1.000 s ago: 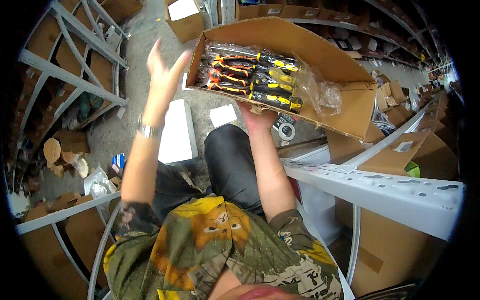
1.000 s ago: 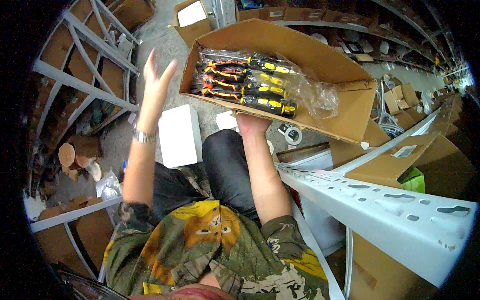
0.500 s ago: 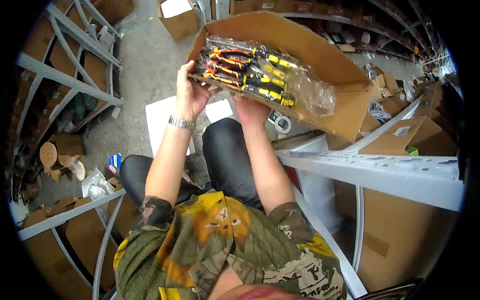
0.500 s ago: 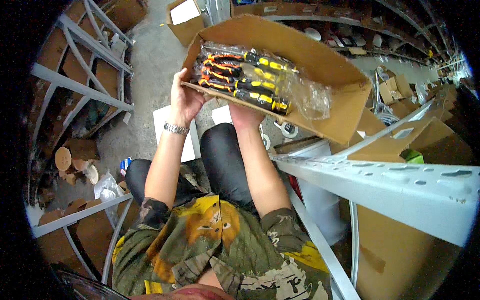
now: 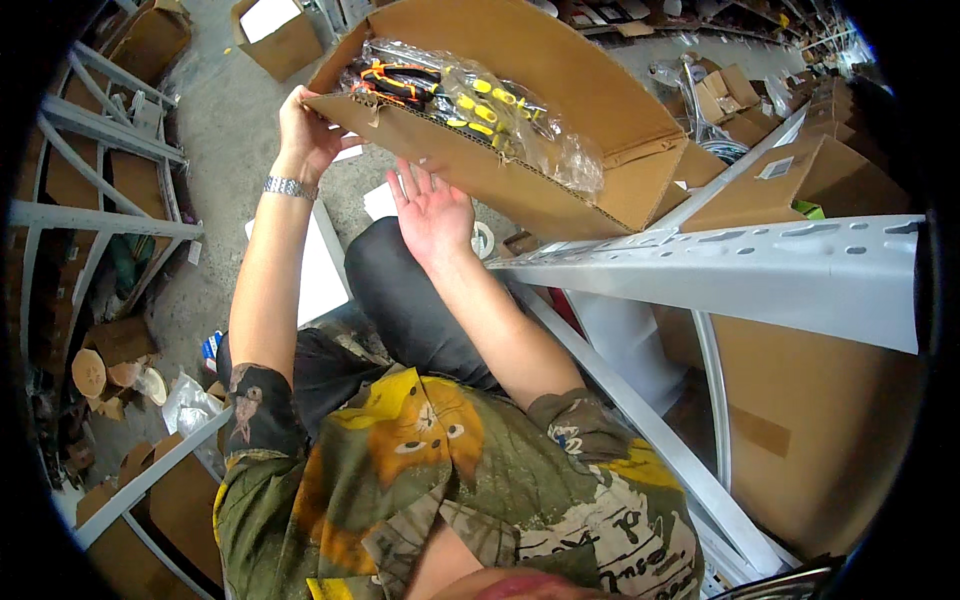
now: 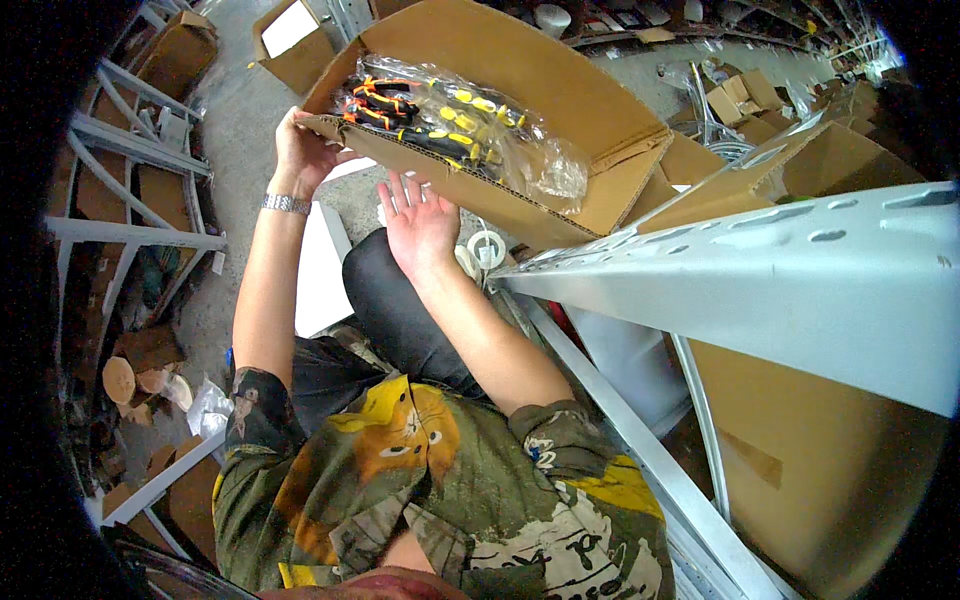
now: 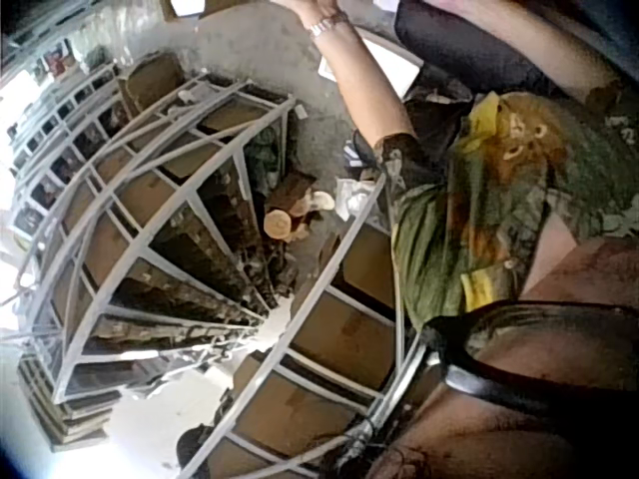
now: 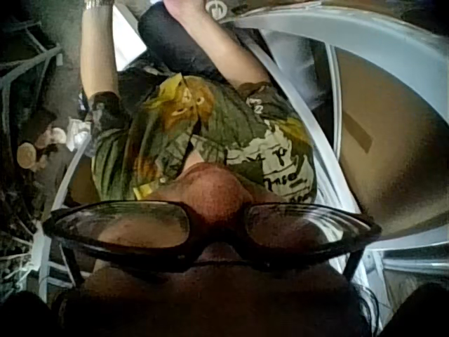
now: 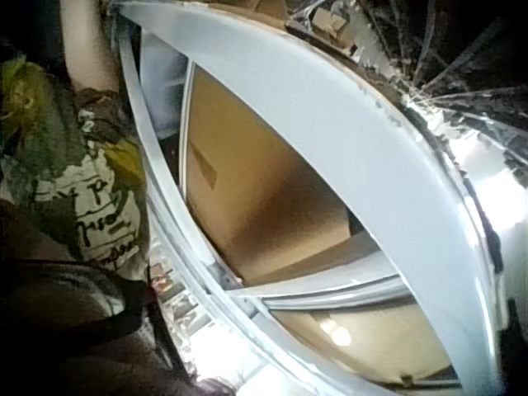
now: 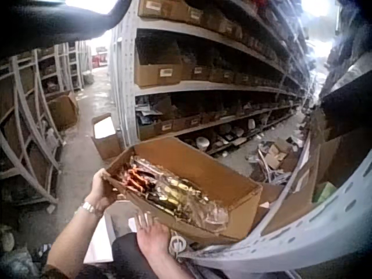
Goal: The person sits on the floor and transfers various tools, including screwdrivers and pliers, from a white styrofoam tray into a cardboard box. They also place small white boxes and plastic-wrapped items into the box, arranging them carefully.
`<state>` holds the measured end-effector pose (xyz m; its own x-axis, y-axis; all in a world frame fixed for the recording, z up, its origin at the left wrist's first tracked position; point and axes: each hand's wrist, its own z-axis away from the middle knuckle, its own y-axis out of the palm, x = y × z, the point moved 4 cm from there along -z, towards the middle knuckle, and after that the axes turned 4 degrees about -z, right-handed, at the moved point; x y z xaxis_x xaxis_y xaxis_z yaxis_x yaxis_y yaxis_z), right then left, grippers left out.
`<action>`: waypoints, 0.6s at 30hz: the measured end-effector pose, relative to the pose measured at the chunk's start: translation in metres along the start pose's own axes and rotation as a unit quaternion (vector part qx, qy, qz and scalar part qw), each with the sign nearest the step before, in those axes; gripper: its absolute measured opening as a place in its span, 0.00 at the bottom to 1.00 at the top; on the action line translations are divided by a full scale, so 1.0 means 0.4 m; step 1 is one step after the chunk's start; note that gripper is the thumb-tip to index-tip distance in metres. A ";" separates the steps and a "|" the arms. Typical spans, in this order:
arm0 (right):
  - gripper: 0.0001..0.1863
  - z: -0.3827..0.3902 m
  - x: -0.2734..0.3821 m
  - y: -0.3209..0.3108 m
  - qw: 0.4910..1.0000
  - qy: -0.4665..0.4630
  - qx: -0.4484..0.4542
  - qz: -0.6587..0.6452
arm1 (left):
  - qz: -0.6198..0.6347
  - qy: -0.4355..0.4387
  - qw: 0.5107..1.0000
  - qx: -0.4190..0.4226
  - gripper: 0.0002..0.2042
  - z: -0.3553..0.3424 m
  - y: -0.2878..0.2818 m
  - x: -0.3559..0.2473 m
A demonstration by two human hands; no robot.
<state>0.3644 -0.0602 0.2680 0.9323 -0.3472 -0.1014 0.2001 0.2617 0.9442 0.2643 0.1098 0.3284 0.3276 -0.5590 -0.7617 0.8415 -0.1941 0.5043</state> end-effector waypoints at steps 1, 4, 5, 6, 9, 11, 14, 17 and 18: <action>0.16 -0.007 0.004 0.001 1.000 -0.001 0.002 0.004 | -0.010 -0.005 1.000 -0.003 0.23 0.003 0.011 0.001; 0.16 0.001 0.014 -0.024 1.000 -0.014 -0.003 0.009 | -0.024 -0.046 0.998 0.029 0.27 -0.052 -0.004 0.020; 0.16 0.001 0.019 -0.020 1.000 -0.017 -0.001 0.001 | -0.028 -0.069 0.996 0.039 0.28 -0.058 0.010 0.030; 0.17 0.002 0.025 -0.015 1.000 -0.021 0.001 -0.007 | -0.048 -0.069 0.996 0.042 0.28 -0.059 0.025 0.042; 0.21 0.015 0.066 -0.022 0.997 -0.069 -0.007 -0.019 | -0.054 -0.081 0.993 0.062 0.20 -0.105 0.091 0.069; 0.28 0.027 0.093 -0.027 0.995 -0.087 -0.018 -0.046 | -0.086 -0.088 0.990 0.063 0.19 -0.104 0.134 0.103; 0.34 0.077 0.118 -0.017 0.983 -0.154 -0.039 0.088 | -0.095 -0.097 0.989 0.048 0.19 -0.117 0.172 0.166; 0.37 0.114 0.122 -0.009 0.978 -0.162 -0.046 0.120 | -0.092 -0.111 0.987 0.070 0.20 -0.098 0.202 0.173; 0.38 0.124 0.119 -0.008 0.978 -0.161 -0.042 0.129 | -0.093 -0.113 0.987 0.065 0.21 -0.091 0.209 0.171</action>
<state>0.3931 -0.1221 0.2755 0.8145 -0.5218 0.2537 0.0068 0.4457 0.8951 0.3728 0.0847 0.3038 0.0556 -0.6671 -0.7429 0.8109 -0.4039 0.4234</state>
